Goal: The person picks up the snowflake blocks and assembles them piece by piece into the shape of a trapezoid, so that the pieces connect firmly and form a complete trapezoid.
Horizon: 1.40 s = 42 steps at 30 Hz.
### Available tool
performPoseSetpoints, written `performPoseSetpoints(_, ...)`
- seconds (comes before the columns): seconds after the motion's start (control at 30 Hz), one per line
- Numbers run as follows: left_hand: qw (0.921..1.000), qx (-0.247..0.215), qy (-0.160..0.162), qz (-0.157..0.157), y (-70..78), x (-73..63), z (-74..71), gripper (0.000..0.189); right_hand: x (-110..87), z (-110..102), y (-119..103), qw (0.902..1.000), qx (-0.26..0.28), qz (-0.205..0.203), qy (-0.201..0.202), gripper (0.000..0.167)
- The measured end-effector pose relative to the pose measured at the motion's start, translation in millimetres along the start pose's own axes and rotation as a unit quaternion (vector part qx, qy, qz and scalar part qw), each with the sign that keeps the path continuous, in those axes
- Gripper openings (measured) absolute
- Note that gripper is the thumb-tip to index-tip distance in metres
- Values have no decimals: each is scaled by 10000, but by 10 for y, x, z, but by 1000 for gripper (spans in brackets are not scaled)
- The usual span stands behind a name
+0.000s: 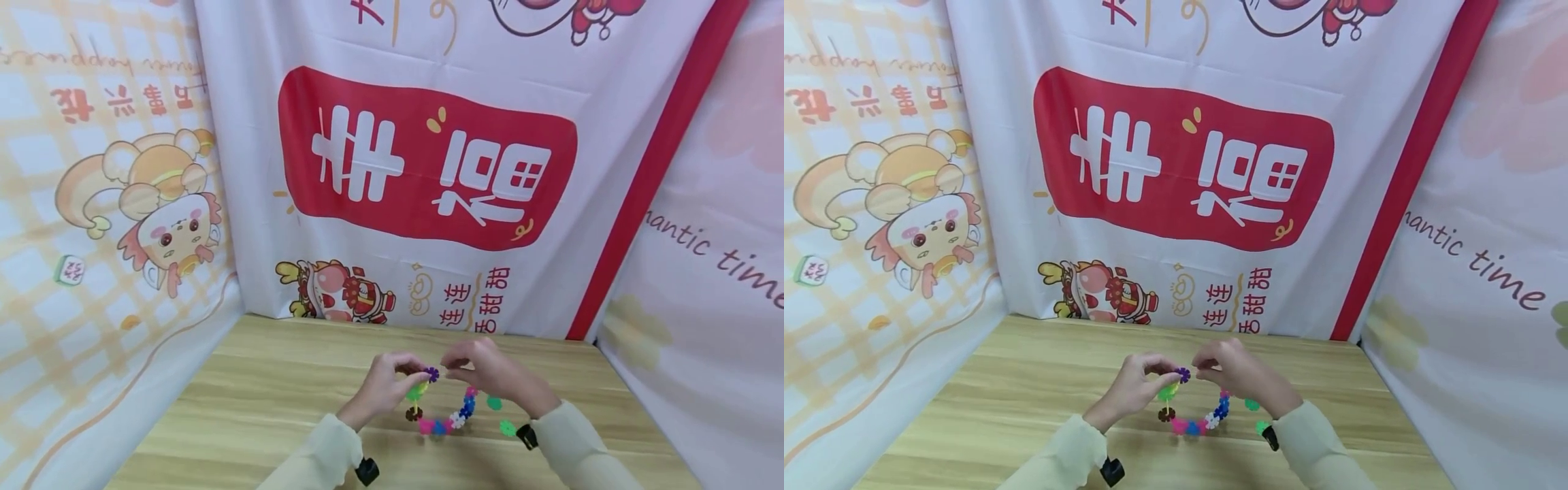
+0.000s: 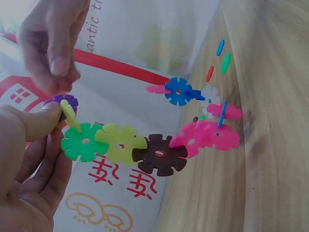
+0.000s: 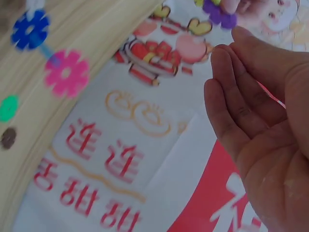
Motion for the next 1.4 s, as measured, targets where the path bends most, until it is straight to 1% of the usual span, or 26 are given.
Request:
performPoseSetpoints(0.13,9996,-116,268,-55,-66,-50,-38,6,-256,6,203,9966,75,746,-332,12)
performPoseSetpoints(0.2,9990,-220,356,-121,-85,-64,-56,6,-400,63,325,9930,50,1056,-525,14)
performPoseSetpoints(0.27,9986,-323,384,-149,-86,-68,-69,6,-545,165,445,9894,28,1264,-716,17)
performPoseSetpoints(0.33,9983,-390,409,-172,-75,-67,-72,7,-693,315,569,9882,70,1293,-824,18)
performPoseSetpoints(0.47,9975,-464,481,-214,-50,-70,-73,8,-952,659,789,9871,130,1321,-890,18)
performPoseSetpoints(0.53,9974,-465,515,-193,-50,-76,-73,8,-1044,803,866,9872,146,1359,-821,18)
performPoseSetpoints(0.63,9972,-467,558,-200,-52,-83,-77,7,-1130,939,922,9850,279,1527,-752,19)
performPoseSetpoints(0.8,9968,-485,594,-218,-56,-91,-82,6,-1155,1000,965,9823,449,1690,-676,19)
performPoseSetpoints(0.93,9968,-515,589,-184,-42,-86,-79,7,-1134,975,994,9786,603,1765,-868,13)
performPoseSetpoints(1.03,9969,-535,549,-166,-29,-74,-67,8,-1140,943,1008,9754,745,1812,-1014,14)
performPoseSetpoints(1.1,9970,-543,522,-167,-26,-67,-60,9,-1136,901,1002,9754,829,1771,-1020,16)
performPoseSetpoints(1.23,9970,-527,523,-224,-25,-65,-55,9,-1046,725,950,9820,826,1542,-707,14)
performPoseSetpoints(1.33,9969,-508,541,-273,-32,-70,-57,8,-918,516,882,9881,638,1354,-358,9)
performPoseSetpoints(1.4,9967,-511,549,-312,-42,-77,-58,7,-830,370,828,9899,596,1267,-225,8)
Point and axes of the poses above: each hand's wrist, its own x-axis towards the middle knuckle, its own z-axis out of the palm, y = z × x, the point moved 1 cm from there along x, towards the middle knuckle, and after that the axes turned 13 degrees about -x, right-handed, at the moved point
